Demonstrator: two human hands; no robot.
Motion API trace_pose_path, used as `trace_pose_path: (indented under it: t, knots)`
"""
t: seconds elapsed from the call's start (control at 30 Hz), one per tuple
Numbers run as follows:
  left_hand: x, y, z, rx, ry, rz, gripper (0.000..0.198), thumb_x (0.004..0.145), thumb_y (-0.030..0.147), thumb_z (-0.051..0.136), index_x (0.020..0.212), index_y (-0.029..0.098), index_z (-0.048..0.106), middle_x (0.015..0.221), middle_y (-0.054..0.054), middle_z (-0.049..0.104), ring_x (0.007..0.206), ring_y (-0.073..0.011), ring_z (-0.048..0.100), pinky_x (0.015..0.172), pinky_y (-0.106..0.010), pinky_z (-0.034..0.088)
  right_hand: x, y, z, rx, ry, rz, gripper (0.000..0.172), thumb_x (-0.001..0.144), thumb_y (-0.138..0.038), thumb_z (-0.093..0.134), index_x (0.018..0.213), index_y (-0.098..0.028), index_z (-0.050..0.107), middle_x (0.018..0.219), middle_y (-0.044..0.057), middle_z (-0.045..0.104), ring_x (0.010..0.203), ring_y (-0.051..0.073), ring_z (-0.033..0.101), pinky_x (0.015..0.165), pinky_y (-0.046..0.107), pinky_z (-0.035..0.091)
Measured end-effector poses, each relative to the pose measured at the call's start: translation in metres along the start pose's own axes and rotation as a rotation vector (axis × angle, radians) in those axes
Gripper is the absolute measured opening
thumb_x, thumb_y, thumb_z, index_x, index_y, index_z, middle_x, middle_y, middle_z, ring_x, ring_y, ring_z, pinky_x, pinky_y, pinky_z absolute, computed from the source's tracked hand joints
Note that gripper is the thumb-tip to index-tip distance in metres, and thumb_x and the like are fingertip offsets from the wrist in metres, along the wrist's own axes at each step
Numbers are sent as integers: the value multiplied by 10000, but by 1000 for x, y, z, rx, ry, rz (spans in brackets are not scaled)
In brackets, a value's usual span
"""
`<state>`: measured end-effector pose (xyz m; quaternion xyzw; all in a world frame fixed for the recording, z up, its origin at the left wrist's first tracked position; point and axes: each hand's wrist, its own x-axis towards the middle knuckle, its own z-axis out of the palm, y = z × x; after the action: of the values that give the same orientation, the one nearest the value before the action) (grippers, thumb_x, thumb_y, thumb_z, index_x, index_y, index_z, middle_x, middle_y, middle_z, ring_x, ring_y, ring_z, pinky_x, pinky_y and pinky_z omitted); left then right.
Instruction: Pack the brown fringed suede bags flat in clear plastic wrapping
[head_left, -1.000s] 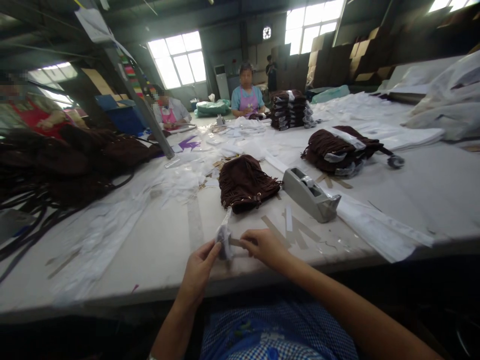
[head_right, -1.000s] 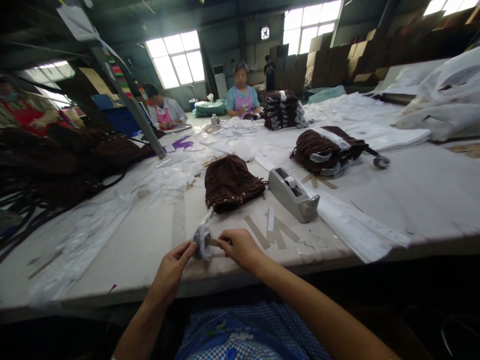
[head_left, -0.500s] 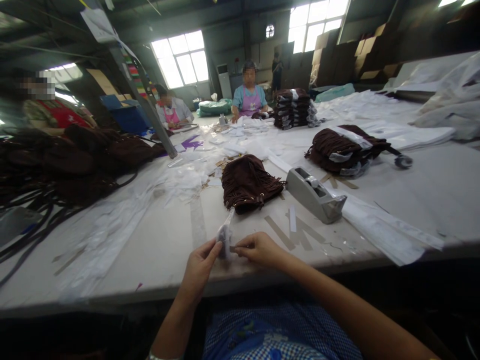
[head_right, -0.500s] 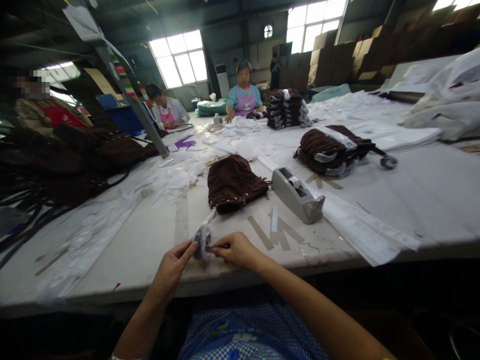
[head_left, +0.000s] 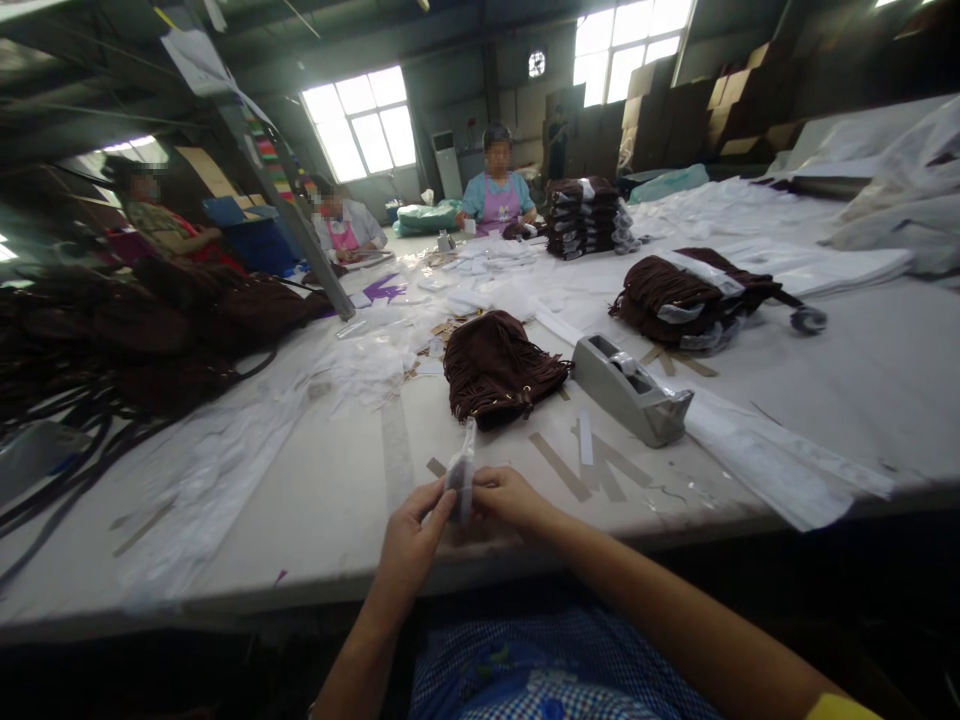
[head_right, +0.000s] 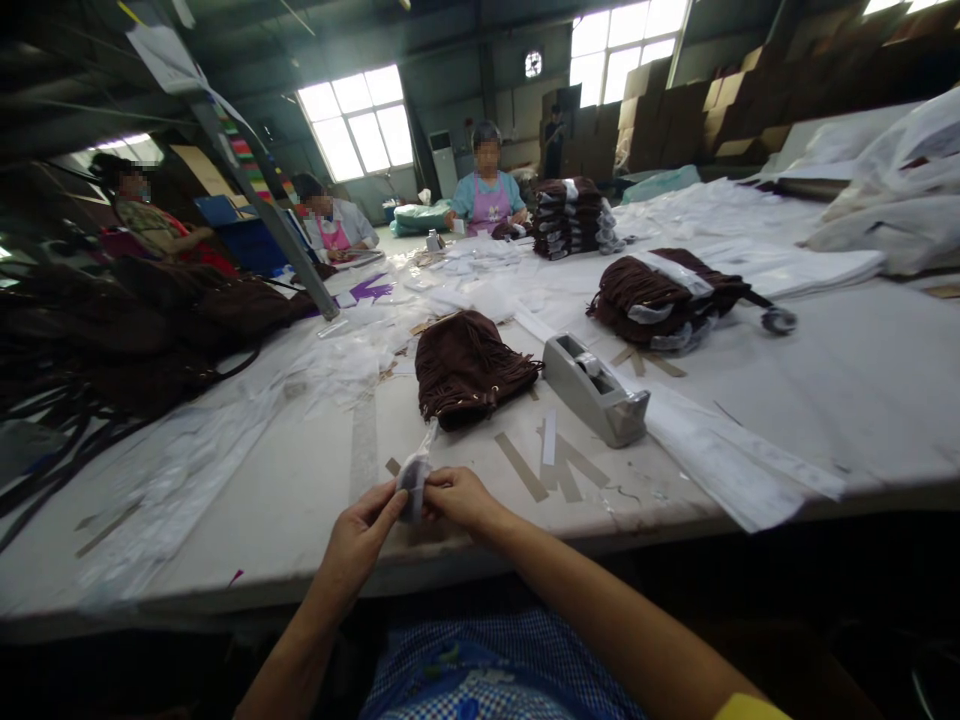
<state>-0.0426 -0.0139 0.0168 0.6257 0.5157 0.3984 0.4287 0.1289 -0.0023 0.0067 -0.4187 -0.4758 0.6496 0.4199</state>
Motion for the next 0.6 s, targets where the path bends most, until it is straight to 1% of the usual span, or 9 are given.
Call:
trace_pose_path:
  t: [0.07, 0.1, 0.17, 0.23, 0.3, 0.37, 0.47, 0.53, 0.6]
  knots:
    - [-1, -2, 0, 36, 34, 65, 335, 816, 422, 675, 1061, 209, 755, 1148, -80, 700, 1141, -261, 608, 1052, -365, 406, -1, 1, -1, 11, -13, 21, 366, 702, -497, 714, 658, -136, 668, 612, -7, 585, 571, 101, 495, 566, 230, 391]
    - [-1, -3, 0, 27, 47, 68, 328, 813, 422, 677, 1049, 207, 754, 1141, -80, 695, 1135, -256, 609, 1041, -354, 414, -1, 2, -1, 10, -25, 31, 363, 710, -494, 710, 661, -136, 671, 601, -11, 580, 561, 94, 483, 558, 224, 375]
    - [-1, -5, 0, -55, 68, 20, 383, 791, 427, 700, 1096, 196, 712, 1090, -75, 697, 1069, -243, 641, 981, -343, 461, 0, 4, -3, 14, -56, 48, 355, 725, -490, 701, 677, -139, 681, 591, -19, 571, 544, 84, 463, 542, 216, 346]
    - [0, -7, 1, -177, 87, -40, 486, 758, 425, 737, 1163, 187, 614, 980, -51, 700, 928, -214, 683, 875, -329, 512, 1, 6, -3, 20, -80, 56, 346, 731, -486, 698, 721, -140, 702, 589, -24, 562, 536, 80, 448, 528, 213, 323]
    - [1, -9, 1, -274, 123, -62, 493, 720, 416, 775, 1094, 188, 548, 865, -12, 677, 802, -178, 688, 783, -296, 527, 2, 8, -3, 24, -83, 59, 335, 735, -472, 696, 785, -141, 723, 595, -26, 556, 539, 81, 439, 520, 212, 307]
    - [1, -11, 3, -323, 151, -62, 438, 697, 408, 796, 956, 188, 519, 827, 5, 649, 774, -160, 681, 757, -271, 521, 2, 8, -1, 29, -70, 57, 316, 739, -448, 692, 821, -145, 735, 613, -25, 551, 554, 84, 440, 521, 210, 302]
    - [0, -14, 6, -379, 187, -104, 444, 674, 406, 813, 898, 184, 501, 902, -9, 640, 808, -164, 686, 766, -270, 521, 1, 8, 1, 39, -58, 12, 285, 750, -421, 687, 810, -148, 740, 681, -14, 561, 593, 87, 459, 546, 211, 322]
    - [-1, -15, 7, -424, 195, -161, 489, 660, 404, 825, 961, 178, 513, 1018, -50, 653, 881, -192, 693, 798, -291, 525, 0, 7, 1, 37, -68, -26, 272, 757, -411, 690, 789, -145, 740, 740, -4, 581, 624, 91, 477, 572, 215, 339]
    - [-2, -14, 6, -474, 164, -217, 573, 662, 403, 826, 1095, 175, 528, 1115, -93, 663, 984, -227, 682, 857, -322, 519, 0, 5, -1, 29, -94, -30, 275, 765, -417, 691, 787, -147, 740, 745, -5, 589, 627, 91, 480, 584, 218, 344]
